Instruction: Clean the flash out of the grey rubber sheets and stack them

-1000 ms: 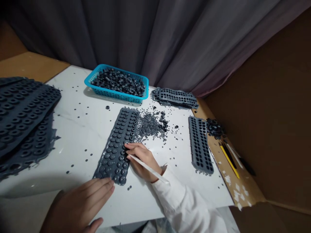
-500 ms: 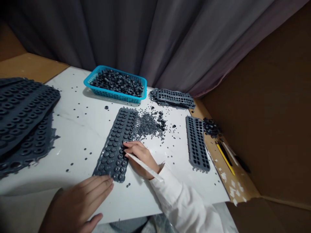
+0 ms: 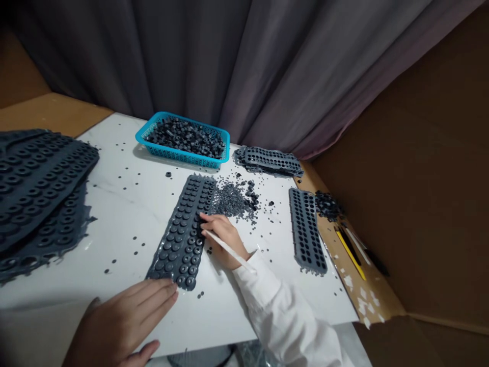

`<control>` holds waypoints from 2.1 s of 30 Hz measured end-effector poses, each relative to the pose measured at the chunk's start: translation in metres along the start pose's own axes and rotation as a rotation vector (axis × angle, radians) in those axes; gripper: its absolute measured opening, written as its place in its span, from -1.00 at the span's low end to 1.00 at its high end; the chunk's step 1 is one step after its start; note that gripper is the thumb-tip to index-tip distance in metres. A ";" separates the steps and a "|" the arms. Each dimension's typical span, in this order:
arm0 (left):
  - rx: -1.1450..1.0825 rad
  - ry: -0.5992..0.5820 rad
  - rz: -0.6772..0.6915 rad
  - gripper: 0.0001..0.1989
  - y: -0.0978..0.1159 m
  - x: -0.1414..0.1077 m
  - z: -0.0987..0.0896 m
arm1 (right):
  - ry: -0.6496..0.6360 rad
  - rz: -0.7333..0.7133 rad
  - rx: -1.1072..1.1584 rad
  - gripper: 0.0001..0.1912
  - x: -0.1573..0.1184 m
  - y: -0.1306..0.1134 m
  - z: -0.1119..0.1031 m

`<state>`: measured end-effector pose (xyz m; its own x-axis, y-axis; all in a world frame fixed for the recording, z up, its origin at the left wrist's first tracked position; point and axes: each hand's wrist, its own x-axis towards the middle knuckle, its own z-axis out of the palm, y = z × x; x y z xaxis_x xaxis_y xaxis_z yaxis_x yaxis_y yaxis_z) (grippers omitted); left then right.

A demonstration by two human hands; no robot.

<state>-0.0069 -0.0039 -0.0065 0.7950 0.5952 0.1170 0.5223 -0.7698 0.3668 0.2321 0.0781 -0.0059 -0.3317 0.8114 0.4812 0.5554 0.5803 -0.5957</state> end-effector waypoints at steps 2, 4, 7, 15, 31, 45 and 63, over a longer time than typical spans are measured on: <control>-0.002 -0.017 -0.012 -0.41 0.000 0.000 -0.001 | -0.048 -0.009 0.066 -0.91 -0.002 -0.001 0.003; -0.008 -0.012 -0.014 -0.43 -0.001 0.000 0.002 | -0.078 -0.004 0.096 -0.91 -0.004 0.000 0.005; -0.016 0.025 0.001 -0.46 -0.003 -0.001 0.010 | -0.085 -0.002 0.106 -0.91 -0.004 0.001 0.005; -0.007 0.130 0.048 -0.51 -0.005 -0.001 0.017 | -0.196 -0.155 -0.150 -0.87 -0.003 0.004 0.003; 0.002 0.252 0.058 -0.52 -0.004 -0.001 0.018 | -0.096 0.027 0.080 -0.90 0.007 0.008 0.003; -0.019 0.367 0.088 -0.54 -0.004 0.002 0.014 | -0.114 -0.102 -0.220 -0.82 0.012 0.017 0.001; 0.000 0.317 0.109 -0.46 -0.008 0.002 0.020 | -0.110 -0.023 -0.014 -0.86 0.019 0.023 0.003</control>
<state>-0.0036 -0.0008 -0.0275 0.7109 0.5511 0.4368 0.4393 -0.8331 0.3361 0.2357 0.1074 -0.0124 -0.4262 0.8009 0.4207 0.5568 0.5987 -0.5758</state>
